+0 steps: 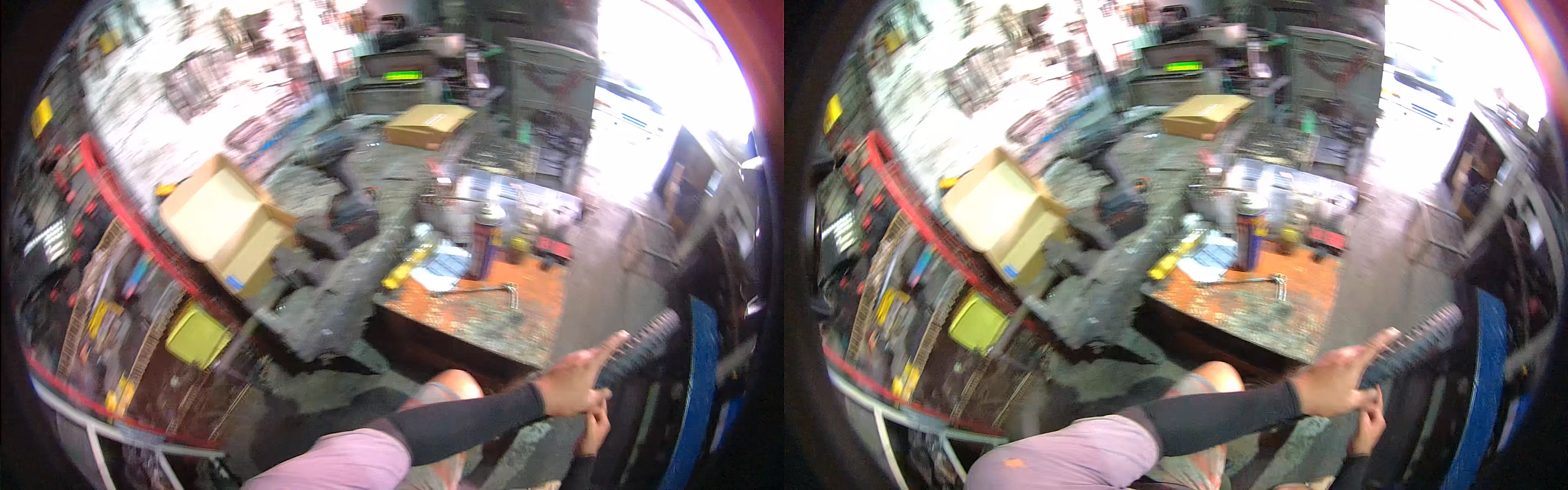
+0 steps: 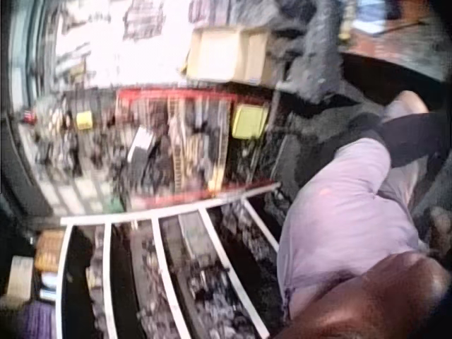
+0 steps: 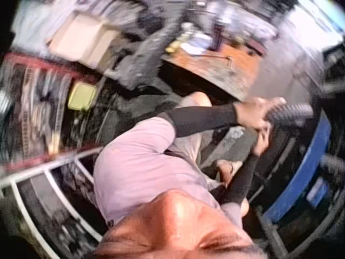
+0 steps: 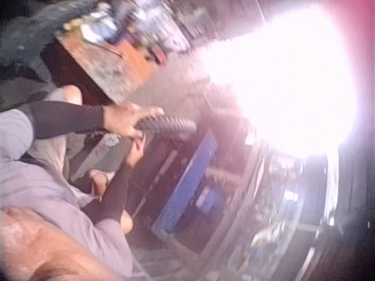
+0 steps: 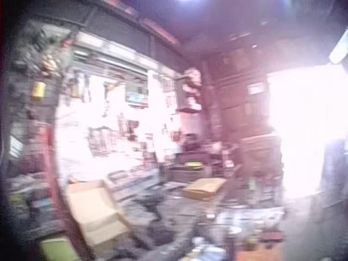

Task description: The person sprays lubricant onto a bicycle wheel hub and cassette, then uses a cordless drill to remove the cassette. They inspect the hub and cassette, then reassemble the cassette onto the hub and spin the wheel to test the assembly.

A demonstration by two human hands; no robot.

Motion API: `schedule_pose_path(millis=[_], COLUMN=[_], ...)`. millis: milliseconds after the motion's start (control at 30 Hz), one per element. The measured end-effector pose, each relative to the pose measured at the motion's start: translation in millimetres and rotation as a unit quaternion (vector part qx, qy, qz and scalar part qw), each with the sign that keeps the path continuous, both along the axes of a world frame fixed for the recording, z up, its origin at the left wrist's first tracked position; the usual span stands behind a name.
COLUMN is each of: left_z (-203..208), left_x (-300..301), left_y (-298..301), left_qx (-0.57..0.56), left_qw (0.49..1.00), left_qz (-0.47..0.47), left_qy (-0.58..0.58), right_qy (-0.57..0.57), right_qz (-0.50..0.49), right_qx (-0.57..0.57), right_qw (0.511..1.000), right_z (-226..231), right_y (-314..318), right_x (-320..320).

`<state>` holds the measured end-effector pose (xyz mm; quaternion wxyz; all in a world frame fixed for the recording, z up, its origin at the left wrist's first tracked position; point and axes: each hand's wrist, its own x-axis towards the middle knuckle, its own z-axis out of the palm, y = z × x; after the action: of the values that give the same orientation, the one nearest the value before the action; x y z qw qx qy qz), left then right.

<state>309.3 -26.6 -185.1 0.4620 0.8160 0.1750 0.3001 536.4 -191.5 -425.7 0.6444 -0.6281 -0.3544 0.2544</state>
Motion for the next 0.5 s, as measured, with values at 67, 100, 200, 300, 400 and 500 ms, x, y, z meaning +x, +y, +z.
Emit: schedule_pose_path(millis=[67, 100, 200, 300, 400, 500], left_z=[15, 7, -1, -10, -9, 5], left_x=[0, -4, 11, 1, 12, 7], left_y=[0, 1, -5, -6, -14, -10], left_qx=[-0.024, -0.029, -0.019, -0.01, -0.007, -0.017], left_qw=[0.999, 0.999, 0.999, 1.0, 1.0, 0.999], left_qz=[-0.024, -0.017, -0.032, -0.019, -0.019, -0.027], left_qy=[0.026, 0.021, -0.009, 0.015, -0.011, 0.015], right_qy=[-0.165, -0.118, 0.148, 0.365, 0.098, -0.031], right_qz=[0.044, -0.006, -0.104, 0.013, -0.028, 0.038], right_qx=[-0.021, -0.03, -0.1, -0.216, -0.075, -0.125], right_qw=[0.985, 0.993, 0.978, 0.905, 0.992, 0.991], right_z=[-22, -20, -43, -37, -53, -50], right_y=[-41, -35, -21, 22, 5, -48], right_x=[43, 41, 91, 49, 53, 86])
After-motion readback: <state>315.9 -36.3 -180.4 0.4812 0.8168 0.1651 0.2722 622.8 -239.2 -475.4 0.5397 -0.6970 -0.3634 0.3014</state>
